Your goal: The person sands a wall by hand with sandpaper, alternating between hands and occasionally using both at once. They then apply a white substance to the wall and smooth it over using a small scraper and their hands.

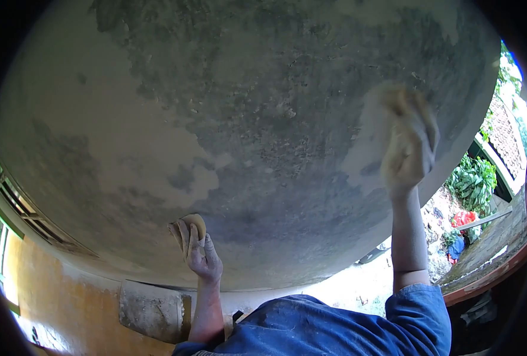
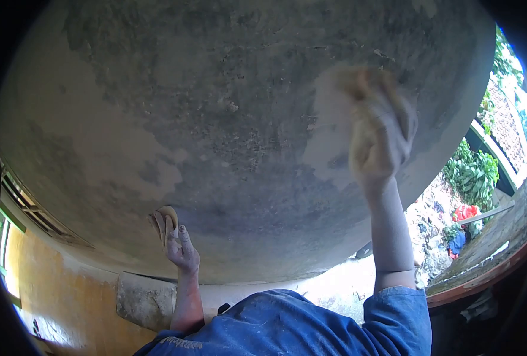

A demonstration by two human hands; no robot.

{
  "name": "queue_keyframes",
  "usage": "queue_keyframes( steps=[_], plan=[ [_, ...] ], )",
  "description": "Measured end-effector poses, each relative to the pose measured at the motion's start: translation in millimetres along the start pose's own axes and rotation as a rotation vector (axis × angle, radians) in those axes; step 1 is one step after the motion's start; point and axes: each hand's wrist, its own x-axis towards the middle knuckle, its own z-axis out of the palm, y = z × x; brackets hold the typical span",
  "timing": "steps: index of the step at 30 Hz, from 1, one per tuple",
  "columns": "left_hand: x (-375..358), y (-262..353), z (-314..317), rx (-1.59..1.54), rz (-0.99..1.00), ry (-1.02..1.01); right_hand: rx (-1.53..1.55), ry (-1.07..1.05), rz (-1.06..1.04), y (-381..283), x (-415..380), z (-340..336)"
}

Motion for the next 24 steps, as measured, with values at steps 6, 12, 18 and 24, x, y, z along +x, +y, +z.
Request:
queue_keyframes(
  steps=[6, 12, 18, 24],
  plan=[
    [-1.9, 2.8, -0.6, 0.006, -0.029, -0.006, -0.137, -0.166, -0.192, -22.6, -21.4, 2.3],
    [1.3, 3.2, -1.5, -0.005, -0.03, 0.0, -0.267, -0.114, -0.13, -21.0, 7.8, -2.0],
    [3.3, 2.8, -3.6, -0.006, -0.017, -0.013, -0.233, -0.196, -0.106, -14.6, 2.6, -7.9],
    [2.5, 3.0, -3.8, 0.001, -0.002, -0.017, -0.224, -0.288, -0.305, -23.1, -15.9, -1.3]
  ],
)
